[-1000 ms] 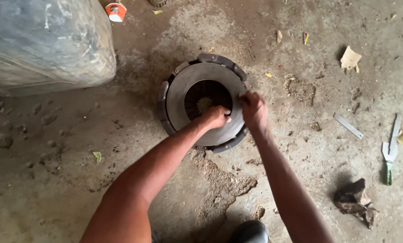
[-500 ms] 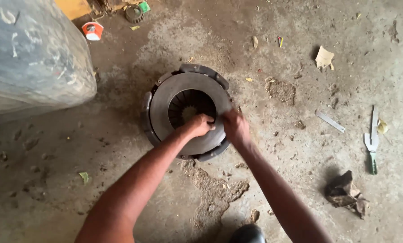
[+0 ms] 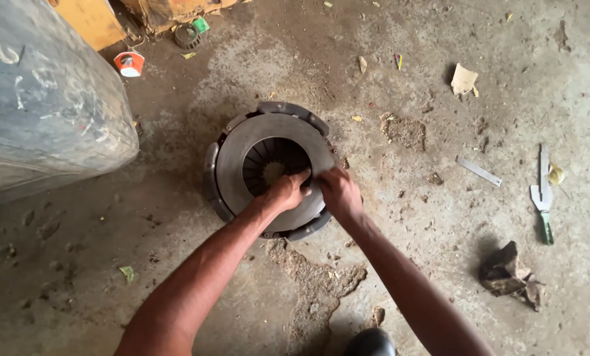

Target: Cleaning and sanding a clutch pressure plate assembly with sandpaper.

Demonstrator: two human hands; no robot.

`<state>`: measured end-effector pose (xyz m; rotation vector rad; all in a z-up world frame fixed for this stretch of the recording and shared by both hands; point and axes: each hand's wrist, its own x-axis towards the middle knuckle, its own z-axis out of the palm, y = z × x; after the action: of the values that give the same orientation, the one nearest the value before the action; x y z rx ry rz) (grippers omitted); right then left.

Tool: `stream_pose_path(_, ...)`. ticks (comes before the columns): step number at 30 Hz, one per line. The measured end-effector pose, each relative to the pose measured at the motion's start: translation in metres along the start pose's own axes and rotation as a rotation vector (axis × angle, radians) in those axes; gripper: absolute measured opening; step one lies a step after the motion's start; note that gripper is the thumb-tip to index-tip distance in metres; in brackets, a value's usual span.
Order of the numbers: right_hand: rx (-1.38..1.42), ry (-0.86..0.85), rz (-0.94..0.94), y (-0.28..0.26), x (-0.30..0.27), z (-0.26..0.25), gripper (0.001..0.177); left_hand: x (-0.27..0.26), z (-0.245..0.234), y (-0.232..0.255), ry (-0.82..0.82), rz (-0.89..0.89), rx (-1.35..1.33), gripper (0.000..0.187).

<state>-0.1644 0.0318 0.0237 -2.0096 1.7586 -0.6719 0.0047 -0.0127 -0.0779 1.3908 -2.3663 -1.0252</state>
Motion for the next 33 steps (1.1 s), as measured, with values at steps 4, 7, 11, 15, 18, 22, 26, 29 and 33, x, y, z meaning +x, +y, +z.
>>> stream_pose_path(4,-0.060,0.046,-0.083,-0.003,-0.018,0.002,0.010,0.018,-0.007,-0.024,-0.150,0.067,0.098,0.065)
stream_pose_path(7,-0.129,0.112,-0.182,-0.001,0.014,0.002,0.008,0.024,0.005,-0.037,-0.262,0.148,0.137,0.065)
stream_pose_path(11,-0.053,0.121,-0.190,-0.001,0.015,0.004,0.007,0.005,-0.031,-0.013,-0.352,0.124,0.097,0.067)
stream_pose_path(15,-0.058,0.053,-0.175,0.001,-0.021,0.017,0.007,-0.011,-0.066,0.005,-0.387,-0.052,0.001,0.077)
stream_pose_path(18,-0.062,0.033,-0.192,0.014,-0.005,0.021,0.011,-0.018,-0.067,0.007,-0.289,-0.074,-0.020,0.082)
stream_pose_path(22,-0.105,0.226,-0.217,-0.020,0.030,-0.009,0.008,-0.025,-0.050,0.005,0.038,0.158,-0.038,0.085)
stream_pose_path(26,-0.072,0.034,0.001,-0.012,0.001,0.001,0.012,-0.032,-0.024,0.005,0.251,0.201,-0.056,0.074)
stream_pose_path(29,-0.008,0.073,-0.129,-0.009,-0.020,0.004,0.010,-0.035,-0.030,0.018,0.082,-0.100,-0.083,0.047)
stream_pose_path(33,-0.082,0.126,-0.150,0.000,0.010,0.006,0.008,-0.023,0.000,-0.004,0.053,-0.108,-0.152,0.027)
